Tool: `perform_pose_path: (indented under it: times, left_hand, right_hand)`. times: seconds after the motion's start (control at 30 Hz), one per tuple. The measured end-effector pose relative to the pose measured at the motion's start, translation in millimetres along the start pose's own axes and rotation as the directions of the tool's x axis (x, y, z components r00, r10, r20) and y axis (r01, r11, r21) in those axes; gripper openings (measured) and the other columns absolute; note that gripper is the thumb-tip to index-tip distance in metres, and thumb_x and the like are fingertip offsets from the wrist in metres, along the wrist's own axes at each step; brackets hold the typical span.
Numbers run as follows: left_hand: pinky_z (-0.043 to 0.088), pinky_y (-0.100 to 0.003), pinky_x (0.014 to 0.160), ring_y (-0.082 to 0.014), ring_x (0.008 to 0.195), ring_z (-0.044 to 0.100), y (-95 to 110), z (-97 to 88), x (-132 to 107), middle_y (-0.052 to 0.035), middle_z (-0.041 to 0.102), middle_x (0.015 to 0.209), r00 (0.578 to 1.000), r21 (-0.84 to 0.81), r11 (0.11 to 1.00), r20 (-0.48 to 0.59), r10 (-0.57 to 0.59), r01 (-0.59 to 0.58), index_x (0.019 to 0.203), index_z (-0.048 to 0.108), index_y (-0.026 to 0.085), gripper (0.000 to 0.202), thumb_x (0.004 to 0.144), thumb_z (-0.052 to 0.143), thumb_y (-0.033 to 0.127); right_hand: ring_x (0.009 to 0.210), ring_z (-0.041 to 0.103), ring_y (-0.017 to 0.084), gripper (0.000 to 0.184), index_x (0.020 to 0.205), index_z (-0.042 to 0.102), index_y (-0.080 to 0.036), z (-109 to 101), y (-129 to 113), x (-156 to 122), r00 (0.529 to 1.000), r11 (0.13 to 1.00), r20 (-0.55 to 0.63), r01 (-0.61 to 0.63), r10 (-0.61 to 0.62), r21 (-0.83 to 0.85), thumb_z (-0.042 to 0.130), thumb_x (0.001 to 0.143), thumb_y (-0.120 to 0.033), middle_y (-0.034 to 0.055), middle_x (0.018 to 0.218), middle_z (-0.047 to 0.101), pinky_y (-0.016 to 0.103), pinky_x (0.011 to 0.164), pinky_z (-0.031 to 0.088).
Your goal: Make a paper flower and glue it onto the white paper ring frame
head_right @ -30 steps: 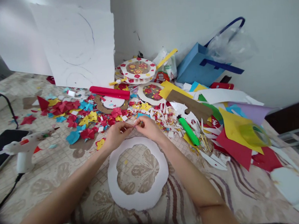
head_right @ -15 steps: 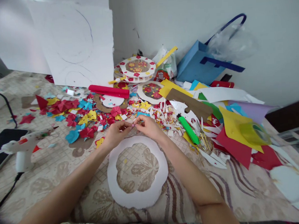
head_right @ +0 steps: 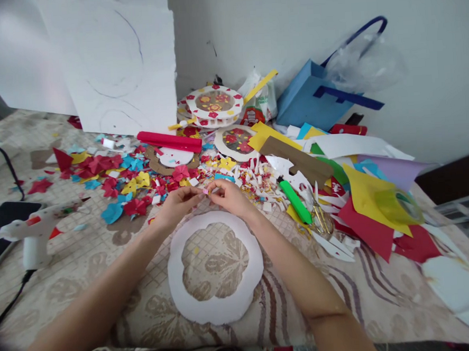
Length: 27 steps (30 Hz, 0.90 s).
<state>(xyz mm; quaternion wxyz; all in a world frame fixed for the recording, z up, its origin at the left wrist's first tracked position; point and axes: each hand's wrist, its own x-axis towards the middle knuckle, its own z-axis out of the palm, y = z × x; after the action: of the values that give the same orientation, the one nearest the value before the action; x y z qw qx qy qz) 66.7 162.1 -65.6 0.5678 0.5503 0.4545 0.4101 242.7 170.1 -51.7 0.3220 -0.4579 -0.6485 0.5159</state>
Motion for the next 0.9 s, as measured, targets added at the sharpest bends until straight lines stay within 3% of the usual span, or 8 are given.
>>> perform_pose_path:
  times: [0.13, 0.27, 0.33, 0.43, 0.53, 0.6, 0.73, 0.9]
  left_hand:
    - [0.031, -0.02, 0.046, -0.0071, 0.052, 0.044, -0.5, -4.5, 0.7, -0.0009, 0.061, 0.069, 0.998, -0.013, 0.999, -0.052, -0.038, 0.037, 0.081, 0.067, 0.016, 0.026, 0.068, 0.069, 0.038]
    - [0.03, -0.019, 0.045, -0.0066, 0.051, 0.043, 0.7, -7.8, 0.6, 0.0, 0.058, 0.067, 0.996, -0.091, 0.993, -0.045, -0.079, 0.075, 0.083, 0.067, 0.016, 0.028, 0.067, 0.07, 0.039]
    - [0.03, -0.019, 0.045, -0.0063, 0.051, 0.043, 1.8, -8.4, 0.1, 0.0005, 0.057, 0.068, 0.996, -0.125, 0.988, -0.019, -0.091, 0.088, 0.082, 0.066, 0.017, 0.027, 0.067, 0.07, 0.039]
    - [0.029, -0.02, 0.046, -0.0057, 0.052, 0.043, 4.1, -7.6, -1.0, 0.0008, 0.057, 0.069, 0.995, -0.158, 0.983, 0.021, -0.095, 0.097, 0.078, 0.065, 0.017, 0.024, 0.066, 0.07, 0.037]
    - [0.029, -0.02, 0.047, -0.0059, 0.052, 0.042, 6.4, -5.9, -2.3, 0.0011, 0.057, 0.067, 0.995, -0.155, 0.983, 0.04, -0.091, 0.096, 0.077, 0.064, 0.017, 0.024, 0.067, 0.07, 0.038]
    - [0.03, -0.02, 0.047, -0.0065, 0.052, 0.043, 7.3, -5.2, -3.0, 0.0008, 0.057, 0.066, 0.996, -0.127, 0.988, 0.036, -0.084, 0.088, 0.077, 0.064, 0.017, 0.025, 0.067, 0.07, 0.038]
    - [0.031, -0.021, 0.048, -0.0071, 0.053, 0.045, 6.5, -5.9, -2.7, 0.0, 0.059, 0.068, 0.998, -0.064, 0.996, 0.008, -0.063, 0.064, 0.079, 0.065, 0.016, 0.025, 0.067, 0.069, 0.038]
    - [0.032, -0.02, 0.047, -0.0071, 0.051, 0.044, 5.5, -7.6, -2.2, 0.0004, 0.058, 0.065, 0.998, -0.046, 0.997, -0.007, -0.055, 0.055, 0.08, 0.065, 0.016, 0.025, 0.068, 0.068, 0.038]
  right_hand:
    - [0.059, 0.06, 0.012, 0.009, 0.081, 0.056, -0.019, -3.1, 3.6, 1.1, 0.998, 0.999, -0.055, -0.011, 0.013, 0.038, 0.06, 0.077, -0.027, -0.0001, 0.078, 0.061, 0.022, 0.047, 0.041]
    - [0.055, 0.059, 0.01, 0.013, 0.082, 0.055, -0.019, -4.5, 2.5, 1.1, 0.997, 0.993, -0.072, -0.028, 0.036, 0.117, 0.06, 0.077, -0.03, 0.0003, 0.079, 0.062, 0.021, 0.045, 0.04]
    - [0.057, 0.059, 0.009, 0.015, 0.088, 0.054, -0.02, -3.3, 1.1, 0.9, 0.998, 0.987, -0.062, -0.021, 0.031, 0.156, 0.061, 0.076, -0.028, 0.0024, 0.093, 0.063, 0.021, 0.045, 0.041]
    - [0.061, 0.06, 0.008, 0.034, 0.108, 0.051, -0.026, 1.1, -1.3, 0.0, 1.0, 0.984, -0.003, 0.026, -0.026, 0.176, 0.061, 0.075, -0.023, 0.0047, 0.122, 0.055, 0.021, 0.046, 0.044]
    - [0.066, 0.061, 0.008, 0.043, 0.117, 0.048, -0.029, 6.2, -2.9, -0.6, 0.994, 0.984, 0.089, 0.046, -0.062, 0.174, 0.06, 0.077, -0.022, 0.0048, 0.13, 0.05, 0.021, 0.049, 0.046]
    - [0.07, 0.061, 0.01, 0.036, 0.112, 0.053, -0.026, 8.1, -2.9, -0.3, 0.993, 0.984, 0.102, 0.045, -0.064, 0.172, 0.06, 0.077, -0.022, 0.0042, 0.121, 0.055, 0.022, 0.052, 0.047]
    - [0.067, 0.059, 0.011, 0.014, 0.09, 0.059, -0.02, 6.6, -2.0, 1.0, 1.0, 0.991, 0.005, 0.024, -0.025, 0.131, 0.061, 0.077, -0.023, 0.0003, 0.083, 0.062, 0.023, 0.056, 0.047]
    - [0.059, 0.054, 0.01, 0.013, 0.085, 0.061, -0.019, 0.8, -2.4, 0.6, 1.0, 0.992, -0.022, 0.014, -0.012, 0.123, 0.062, 0.078, -0.029, -0.0016, 0.071, 0.059, 0.024, 0.055, 0.044]
